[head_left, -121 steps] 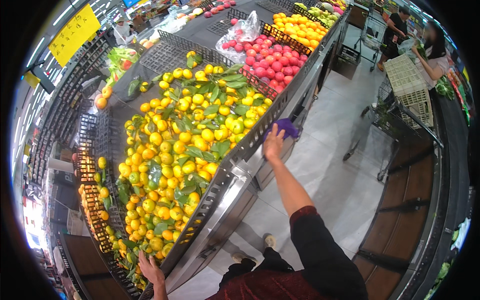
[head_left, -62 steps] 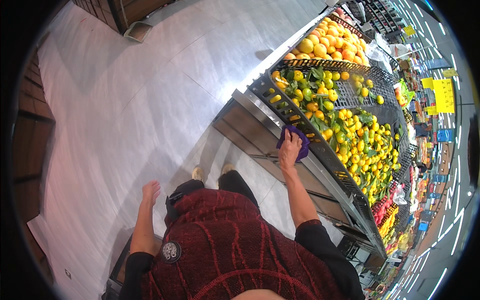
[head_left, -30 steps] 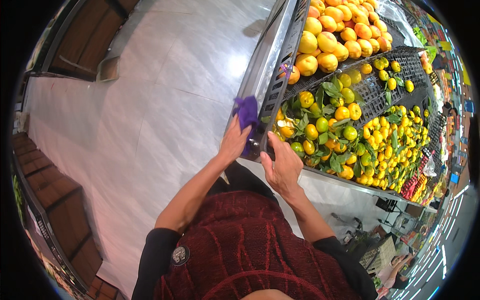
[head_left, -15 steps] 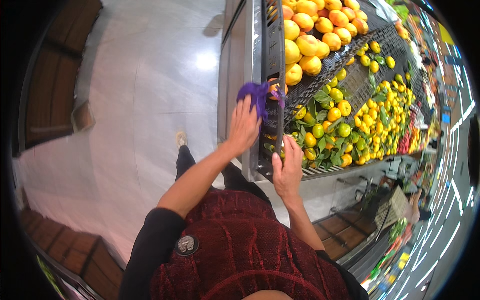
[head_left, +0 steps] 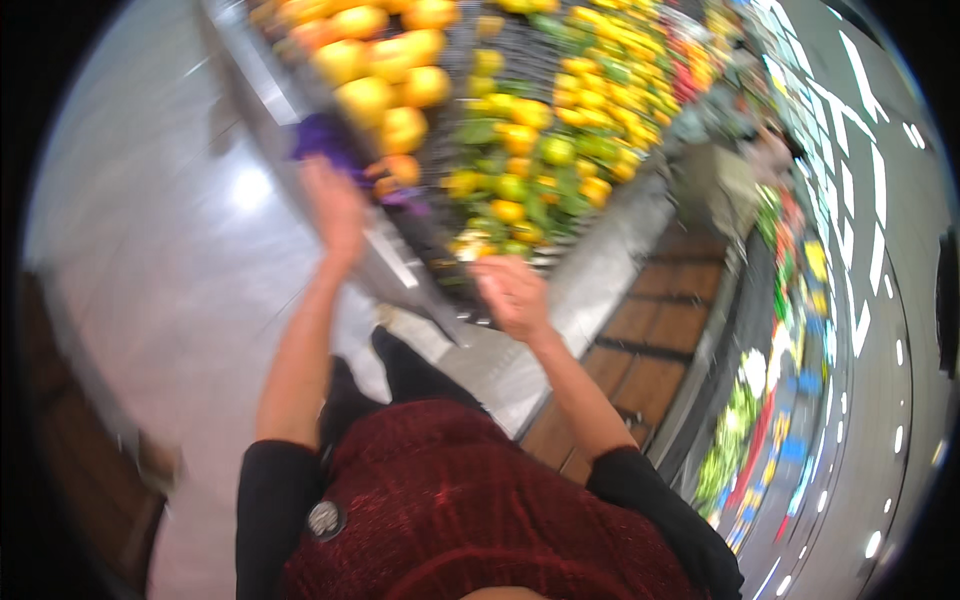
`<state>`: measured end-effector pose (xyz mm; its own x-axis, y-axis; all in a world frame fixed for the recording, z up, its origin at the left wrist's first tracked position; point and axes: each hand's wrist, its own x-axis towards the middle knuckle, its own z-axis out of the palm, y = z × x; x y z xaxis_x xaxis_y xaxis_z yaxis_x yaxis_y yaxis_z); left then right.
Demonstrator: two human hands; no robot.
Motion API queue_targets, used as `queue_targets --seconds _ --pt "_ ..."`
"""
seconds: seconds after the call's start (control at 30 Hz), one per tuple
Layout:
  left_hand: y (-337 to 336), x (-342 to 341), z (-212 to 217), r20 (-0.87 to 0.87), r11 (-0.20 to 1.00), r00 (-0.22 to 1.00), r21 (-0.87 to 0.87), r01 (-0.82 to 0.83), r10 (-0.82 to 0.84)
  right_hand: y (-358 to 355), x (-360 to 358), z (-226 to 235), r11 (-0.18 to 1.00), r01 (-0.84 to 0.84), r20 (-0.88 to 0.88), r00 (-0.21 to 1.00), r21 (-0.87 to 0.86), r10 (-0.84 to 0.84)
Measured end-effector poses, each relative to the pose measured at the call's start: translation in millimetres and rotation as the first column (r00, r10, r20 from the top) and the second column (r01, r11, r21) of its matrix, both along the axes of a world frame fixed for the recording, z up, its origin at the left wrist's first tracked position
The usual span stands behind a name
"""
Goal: The person wipes the edges and surfaces of fruit display shelves with a purple cloth. They move along the produce aisle, cleaning the metal frames and bins containing peaches, oranges, and other fruits, then continue to a deli counter area.
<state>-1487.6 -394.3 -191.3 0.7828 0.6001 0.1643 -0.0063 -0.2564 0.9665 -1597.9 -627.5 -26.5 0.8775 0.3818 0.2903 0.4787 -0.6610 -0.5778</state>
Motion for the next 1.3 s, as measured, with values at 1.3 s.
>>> queue_targets --seconds 1.3 --pt "191 195 36 -0.117 0.926 0.993 0.372 0.067 -0.025 129 97 88 0.976 0.06 -0.047 0.998 0.209 -0.051"
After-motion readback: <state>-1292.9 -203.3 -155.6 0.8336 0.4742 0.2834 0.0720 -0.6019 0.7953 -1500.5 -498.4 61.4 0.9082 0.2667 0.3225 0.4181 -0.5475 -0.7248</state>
